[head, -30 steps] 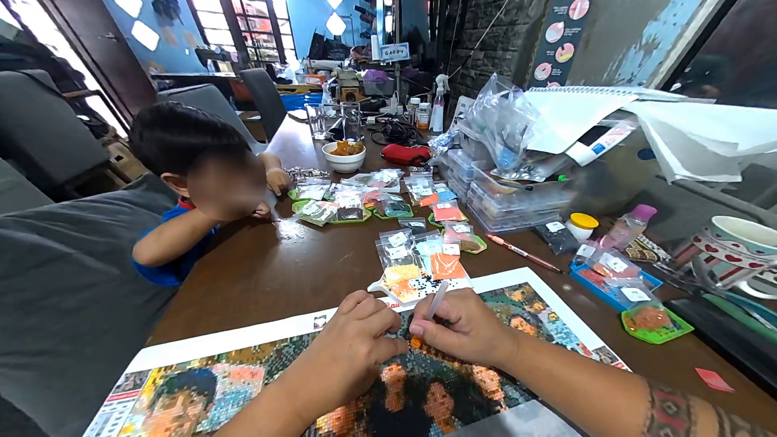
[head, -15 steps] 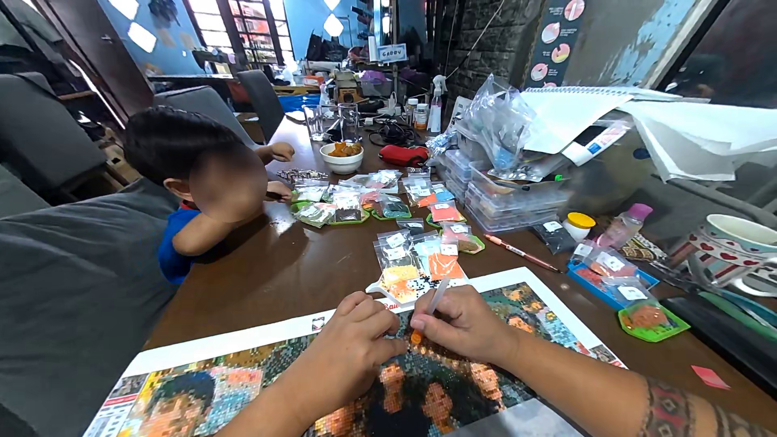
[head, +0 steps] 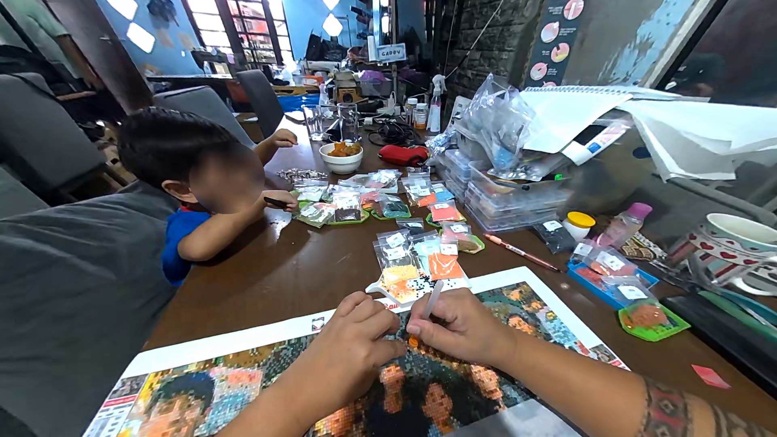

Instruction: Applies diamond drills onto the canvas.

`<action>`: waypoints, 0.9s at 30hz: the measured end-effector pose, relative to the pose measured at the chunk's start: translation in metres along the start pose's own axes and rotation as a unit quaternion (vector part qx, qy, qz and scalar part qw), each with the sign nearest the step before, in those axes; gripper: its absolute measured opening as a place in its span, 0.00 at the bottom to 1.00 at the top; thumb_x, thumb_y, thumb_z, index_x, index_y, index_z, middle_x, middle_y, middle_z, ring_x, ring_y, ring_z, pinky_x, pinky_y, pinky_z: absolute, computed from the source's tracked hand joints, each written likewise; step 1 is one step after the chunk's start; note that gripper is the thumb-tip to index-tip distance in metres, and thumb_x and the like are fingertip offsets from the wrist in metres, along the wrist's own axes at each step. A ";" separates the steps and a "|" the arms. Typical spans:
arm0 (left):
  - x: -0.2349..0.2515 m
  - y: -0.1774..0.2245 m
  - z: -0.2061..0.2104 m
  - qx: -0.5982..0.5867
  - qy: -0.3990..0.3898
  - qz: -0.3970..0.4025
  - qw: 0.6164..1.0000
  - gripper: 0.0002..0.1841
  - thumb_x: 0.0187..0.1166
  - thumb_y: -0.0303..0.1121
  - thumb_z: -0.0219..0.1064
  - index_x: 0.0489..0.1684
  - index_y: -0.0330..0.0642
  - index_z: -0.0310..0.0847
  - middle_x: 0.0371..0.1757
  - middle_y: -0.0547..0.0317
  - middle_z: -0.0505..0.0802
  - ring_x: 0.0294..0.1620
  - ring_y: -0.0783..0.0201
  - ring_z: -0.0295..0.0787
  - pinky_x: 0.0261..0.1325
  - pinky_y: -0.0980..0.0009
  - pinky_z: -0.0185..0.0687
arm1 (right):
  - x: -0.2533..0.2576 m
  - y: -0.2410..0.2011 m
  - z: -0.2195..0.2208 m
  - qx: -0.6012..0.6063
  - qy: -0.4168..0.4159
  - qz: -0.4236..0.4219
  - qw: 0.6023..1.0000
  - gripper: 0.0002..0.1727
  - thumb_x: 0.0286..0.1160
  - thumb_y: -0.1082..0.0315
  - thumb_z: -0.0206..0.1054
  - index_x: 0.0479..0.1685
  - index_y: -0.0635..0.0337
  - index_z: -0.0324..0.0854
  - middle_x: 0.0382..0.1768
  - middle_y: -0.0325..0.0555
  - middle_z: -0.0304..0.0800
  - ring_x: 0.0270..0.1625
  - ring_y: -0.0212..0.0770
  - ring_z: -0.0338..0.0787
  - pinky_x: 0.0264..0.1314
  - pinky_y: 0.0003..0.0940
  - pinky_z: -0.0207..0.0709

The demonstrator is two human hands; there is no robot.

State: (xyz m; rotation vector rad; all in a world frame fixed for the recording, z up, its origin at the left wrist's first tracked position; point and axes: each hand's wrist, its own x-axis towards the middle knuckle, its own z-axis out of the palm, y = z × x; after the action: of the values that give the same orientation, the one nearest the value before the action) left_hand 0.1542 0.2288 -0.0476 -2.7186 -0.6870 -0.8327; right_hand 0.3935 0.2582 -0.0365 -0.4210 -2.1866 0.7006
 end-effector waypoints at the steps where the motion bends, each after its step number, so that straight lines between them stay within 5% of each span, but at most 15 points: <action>1: 0.000 0.001 0.000 0.001 -0.002 -0.001 1.000 0.14 0.74 0.30 0.60 0.39 0.62 0.93 0.44 0.66 0.91 0.52 0.61 0.86 0.67 0.58 0.74 | 0.000 0.000 0.000 -0.001 -0.001 -0.003 1.000 0.17 0.87 0.63 0.61 0.33 0.68 0.85 0.22 0.41 0.82 0.25 0.20 0.76 0.31 0.14 0.69; 8: 0.002 0.003 -0.001 0.013 -0.001 -0.003 1.000 0.12 0.75 0.31 0.61 0.36 0.61 0.92 0.43 0.65 0.90 0.51 0.61 0.86 0.67 0.57 0.74 | 0.002 -0.002 0.002 -0.026 -0.023 -0.051 0.998 0.18 0.88 0.63 0.60 0.32 0.68 0.84 0.28 0.47 0.87 0.32 0.27 0.84 0.38 0.19 0.77; 27: -0.001 0.000 0.002 -0.020 0.000 -0.033 0.999 0.15 0.74 0.30 0.60 0.40 0.61 0.94 0.44 0.67 0.92 0.53 0.63 0.87 0.67 0.58 0.75 | 0.003 0.002 -0.004 0.000 -0.034 -0.061 0.998 0.18 0.90 0.63 0.58 0.35 0.68 0.84 0.28 0.46 0.87 0.33 0.25 0.83 0.39 0.18 0.77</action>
State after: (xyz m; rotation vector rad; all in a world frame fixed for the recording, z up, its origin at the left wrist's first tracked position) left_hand 0.1544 0.2288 -0.0504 -2.7454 -0.7733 -0.8710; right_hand 0.3948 0.2622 -0.0341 -0.2651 -2.2547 0.6571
